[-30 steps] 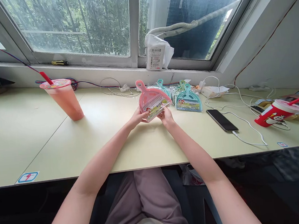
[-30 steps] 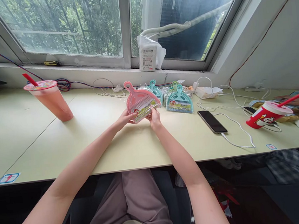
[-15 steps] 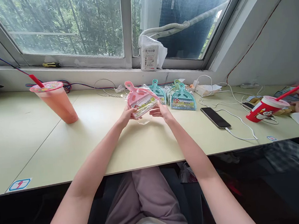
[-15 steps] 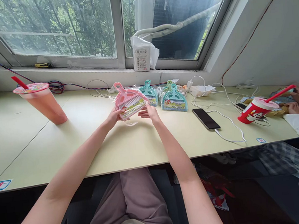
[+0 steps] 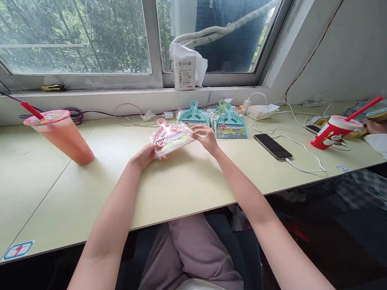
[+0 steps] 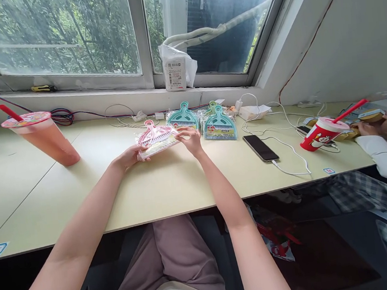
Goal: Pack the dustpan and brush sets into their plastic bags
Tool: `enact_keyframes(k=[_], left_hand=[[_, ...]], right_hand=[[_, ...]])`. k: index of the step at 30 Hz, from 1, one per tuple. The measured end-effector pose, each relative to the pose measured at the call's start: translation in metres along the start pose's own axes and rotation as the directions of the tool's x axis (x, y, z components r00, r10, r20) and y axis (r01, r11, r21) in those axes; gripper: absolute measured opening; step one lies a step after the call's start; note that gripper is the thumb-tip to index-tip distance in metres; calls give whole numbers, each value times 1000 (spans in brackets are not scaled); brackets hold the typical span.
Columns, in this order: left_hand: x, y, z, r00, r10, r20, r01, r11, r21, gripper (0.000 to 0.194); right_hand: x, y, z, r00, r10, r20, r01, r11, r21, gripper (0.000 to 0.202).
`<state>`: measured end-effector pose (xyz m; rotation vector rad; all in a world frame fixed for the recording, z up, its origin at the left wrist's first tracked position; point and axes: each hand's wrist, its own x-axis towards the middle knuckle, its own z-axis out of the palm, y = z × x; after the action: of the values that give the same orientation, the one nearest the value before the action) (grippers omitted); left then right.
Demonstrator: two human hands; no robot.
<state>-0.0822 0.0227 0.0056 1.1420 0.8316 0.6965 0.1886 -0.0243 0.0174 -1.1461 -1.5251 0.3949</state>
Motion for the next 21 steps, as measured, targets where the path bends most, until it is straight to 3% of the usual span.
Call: enact_keyframes(k=[4, 8, 11, 14, 16, 19, 21], left_hand=[[-9, 8, 2, 983, -56, 176, 22, 982, 190, 40], [-14, 13, 4, 976, 12, 218, -56, 979, 196, 46], [-13, 12, 6, 972, 23, 234, -71, 978, 197, 50], [-10, 9, 9, 977, 19, 214, -63, 977, 204, 54], [-7, 7, 13, 981, 29, 193, -66, 980, 188, 55], [-4, 8, 21, 981, 66, 182, -94, 984, 153, 59], [-5, 9, 28, 970, 149, 191, -177, 974, 142, 67]], right_hand=[[1, 10, 0, 1000, 28, 2, -28, 1000, -7, 13], [-2, 15, 7, 997, 31, -72, -26, 998, 63, 16], [-4, 15, 11, 991, 133, 14, -132, 965, 225, 27], [-5, 16, 11, 916, 345, 206, -399, 839, 369, 42], [-4, 18, 10, 851, 443, 283, -525, 741, 419, 40], [-1, 21, 7, 824, 508, 252, -561, 669, 487, 31], [1, 22, 6, 816, 547, 188, -554, 644, 527, 29]])
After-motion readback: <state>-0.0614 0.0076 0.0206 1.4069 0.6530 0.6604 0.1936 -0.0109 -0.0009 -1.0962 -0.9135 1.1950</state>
